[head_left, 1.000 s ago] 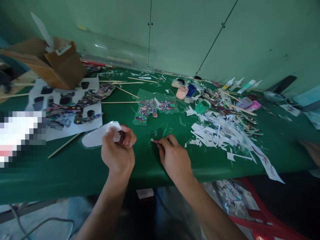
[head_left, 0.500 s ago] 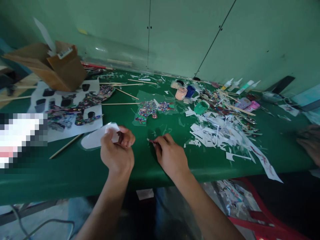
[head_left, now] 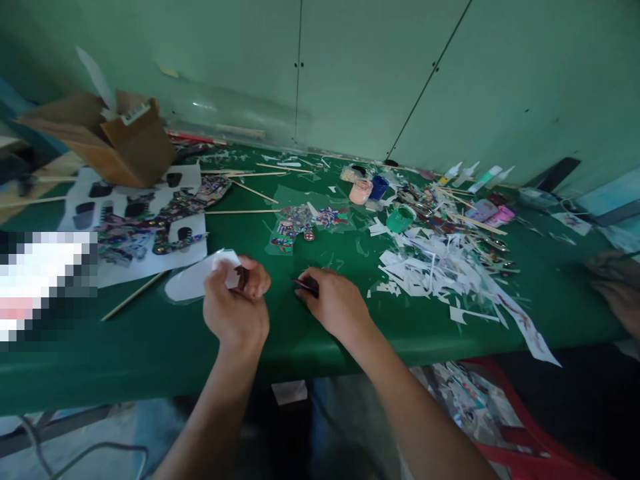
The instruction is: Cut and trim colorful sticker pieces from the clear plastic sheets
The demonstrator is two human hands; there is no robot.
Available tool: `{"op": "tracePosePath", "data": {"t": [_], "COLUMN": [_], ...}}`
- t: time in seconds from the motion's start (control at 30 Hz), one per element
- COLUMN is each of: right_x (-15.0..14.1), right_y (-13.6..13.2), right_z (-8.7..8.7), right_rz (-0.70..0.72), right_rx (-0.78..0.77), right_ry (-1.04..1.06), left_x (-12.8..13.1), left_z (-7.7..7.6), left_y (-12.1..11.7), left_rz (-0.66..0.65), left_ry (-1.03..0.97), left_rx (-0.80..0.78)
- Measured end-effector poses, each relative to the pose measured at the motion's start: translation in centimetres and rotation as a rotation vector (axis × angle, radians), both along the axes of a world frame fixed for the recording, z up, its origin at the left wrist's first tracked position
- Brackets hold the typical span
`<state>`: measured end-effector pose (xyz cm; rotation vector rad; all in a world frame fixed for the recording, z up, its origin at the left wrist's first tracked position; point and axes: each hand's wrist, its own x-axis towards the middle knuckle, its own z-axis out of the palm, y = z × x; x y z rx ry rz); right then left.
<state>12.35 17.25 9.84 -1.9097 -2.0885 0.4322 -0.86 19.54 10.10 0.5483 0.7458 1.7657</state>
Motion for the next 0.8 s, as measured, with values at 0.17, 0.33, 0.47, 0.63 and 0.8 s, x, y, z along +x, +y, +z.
{"op": "tracePosePath", "data": {"t": [0.17,0.33,0.47,0.63,0.8], "right_x": [-0.6,4.2,12.1,18.6,17.8], "right_y": [0.6,1.1,0.8,-0.4,-0.9], "right_z": [-0.1,1.0,1.9,1.8,1.8], "right_rz": [-0.018,-0.21,-0.479,-0.666,-0.638], "right_rx": [0.045,0.199,0.175,0.054,0.024], "right_ry": [-0.017,0.0,-0.219,-0.374,-0.435], "left_x": [0.0,0.1,0.1,0.1,0.2], "left_z": [0.1,0.2,0.2,0.2,0.2], "left_y": [0.0,0.2,0.2,0.2,0.2], "left_rz": [0.011,0.04,0.02,0.011,0.019], "left_ry": [0.0,-0.011,-0.022,-0.018,-0.018], "left_rx": [-0.009,-0.012,-0.029,-0.007,-0.009]}}
